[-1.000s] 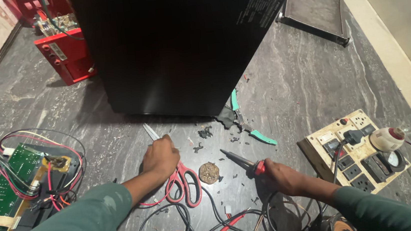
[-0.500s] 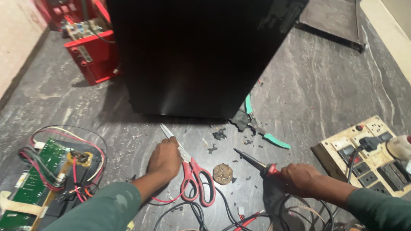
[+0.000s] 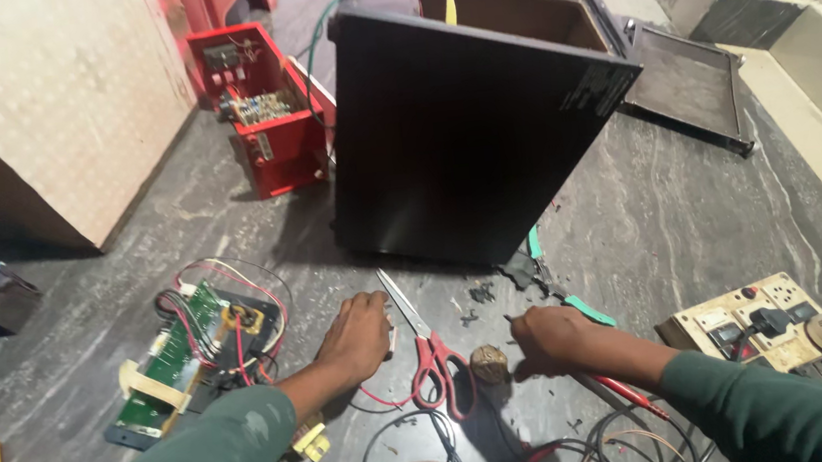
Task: The person twists and twists wires together, then uses a soldering iron to solder the connection on a circuit board. The person also uses scissors to trim a wire and a sponge to clean the soldering iron tip.
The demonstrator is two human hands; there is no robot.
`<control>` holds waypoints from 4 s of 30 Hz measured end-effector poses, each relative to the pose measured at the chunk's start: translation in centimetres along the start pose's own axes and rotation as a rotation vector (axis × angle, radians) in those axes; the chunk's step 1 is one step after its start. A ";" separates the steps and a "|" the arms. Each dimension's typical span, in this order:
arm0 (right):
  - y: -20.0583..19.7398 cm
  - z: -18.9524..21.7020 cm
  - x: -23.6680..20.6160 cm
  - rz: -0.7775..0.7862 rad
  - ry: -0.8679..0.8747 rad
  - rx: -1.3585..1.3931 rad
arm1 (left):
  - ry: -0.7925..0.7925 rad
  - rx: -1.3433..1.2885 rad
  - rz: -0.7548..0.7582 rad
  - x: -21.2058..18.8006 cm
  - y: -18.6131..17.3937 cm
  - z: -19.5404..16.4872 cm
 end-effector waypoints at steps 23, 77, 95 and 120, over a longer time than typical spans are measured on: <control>-6.1 11.0 3.0 -0.111 -0.346 0.319 | -0.079 -0.310 -0.084 -1.6 -8.6 3.5; -9.3 16.6 -1.1 -0.495 -0.372 -0.060 | -0.100 0.617 -0.123 -4.3 -17.8 11.0; -7.3 23.9 3.8 -0.320 -0.778 0.233 | -0.023 0.712 -0.015 -11.7 -13.7 12.6; -7.8 17.0 4.3 -0.123 -0.428 0.881 | 0.518 0.458 -0.057 -8.1 -12.7 6.8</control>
Point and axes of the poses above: each hand's wrist, its own x-axis towards the middle knuckle, its own y-axis out of the palm, z = x × y, the point moved 5 cm from there along x, towards the middle knuckle, and after that the axes turned 12 degrees about y, right-handed, at the moved point
